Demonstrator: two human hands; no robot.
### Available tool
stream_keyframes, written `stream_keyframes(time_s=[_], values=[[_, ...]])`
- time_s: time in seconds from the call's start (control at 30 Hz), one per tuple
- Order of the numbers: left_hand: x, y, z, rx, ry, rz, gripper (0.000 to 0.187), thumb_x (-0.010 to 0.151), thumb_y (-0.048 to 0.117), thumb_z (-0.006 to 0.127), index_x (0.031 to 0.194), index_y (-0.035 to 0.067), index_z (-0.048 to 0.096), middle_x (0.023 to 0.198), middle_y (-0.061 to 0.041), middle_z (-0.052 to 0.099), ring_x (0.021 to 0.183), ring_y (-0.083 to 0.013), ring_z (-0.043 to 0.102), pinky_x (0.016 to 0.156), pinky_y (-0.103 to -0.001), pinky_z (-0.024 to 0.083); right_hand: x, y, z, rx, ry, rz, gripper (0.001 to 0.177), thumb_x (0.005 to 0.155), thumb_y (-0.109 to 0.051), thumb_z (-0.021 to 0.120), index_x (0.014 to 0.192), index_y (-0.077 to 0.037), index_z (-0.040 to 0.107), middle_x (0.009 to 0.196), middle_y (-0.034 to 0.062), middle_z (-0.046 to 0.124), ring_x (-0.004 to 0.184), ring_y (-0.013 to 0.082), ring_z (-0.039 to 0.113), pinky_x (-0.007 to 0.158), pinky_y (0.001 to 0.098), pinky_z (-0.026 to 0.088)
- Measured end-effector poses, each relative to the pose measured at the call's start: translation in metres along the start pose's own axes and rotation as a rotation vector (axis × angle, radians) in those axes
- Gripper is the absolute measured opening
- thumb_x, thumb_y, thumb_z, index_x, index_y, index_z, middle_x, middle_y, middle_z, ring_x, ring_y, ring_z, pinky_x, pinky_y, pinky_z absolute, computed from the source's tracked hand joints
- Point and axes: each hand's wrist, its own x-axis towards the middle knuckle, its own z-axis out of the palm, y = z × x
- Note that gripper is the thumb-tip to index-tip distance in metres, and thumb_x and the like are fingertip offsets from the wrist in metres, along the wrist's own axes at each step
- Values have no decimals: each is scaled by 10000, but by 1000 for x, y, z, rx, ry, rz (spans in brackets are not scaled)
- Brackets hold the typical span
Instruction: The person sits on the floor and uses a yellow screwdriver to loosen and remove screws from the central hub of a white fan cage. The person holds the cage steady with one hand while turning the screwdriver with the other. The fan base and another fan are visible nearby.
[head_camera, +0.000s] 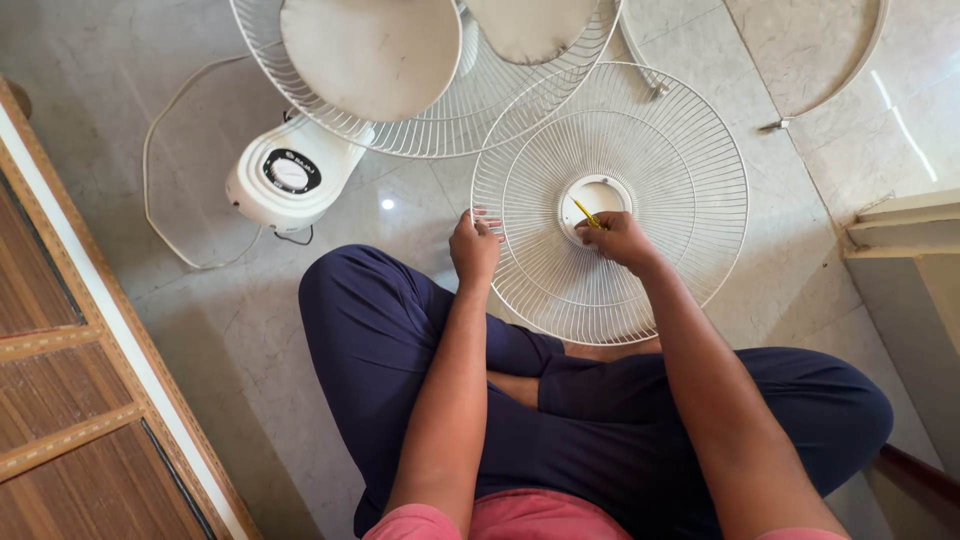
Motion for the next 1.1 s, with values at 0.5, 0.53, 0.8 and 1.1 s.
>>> stream_keyframes(time_s=[0.5,0.53,0.8,1.1], values=[[-6,10,-4,214,70,76,274,1008,91,490,1209,70,675,923,-75,804,783,-236,768,743,-370,590,4,-7,28,557,228,-113,173,905,-145,783,1004,-13,731,791,15,675,566,68,493,509,250,404],[-6,12,-4,205,53,43,279,1011,99,484,1219,74,668,929,-72,801,770,-238,772,746,-370,590,4,-8,29,493,236,-112,177,904,-146,777,1010,-10,738,800,15,685,575,67,504,518,249,419],[-6,17,-6,191,29,-15,286,1016,114,475,1235,86,657,944,-63,792,811,-232,774,753,-372,603,-4,-22,28,8,214,-75,224,919,-205,771,1077,-46,787,809,49,713,677,106,586,629,296,494],[-6,17,-6,255,25,1,293,1011,110,475,1241,93,657,972,-50,797,913,-249,758,829,-388,576,1,-20,27,-58,214,-98,241,918,-211,772,1098,-51,782,905,96,753,787,154,661,758,347,555]])
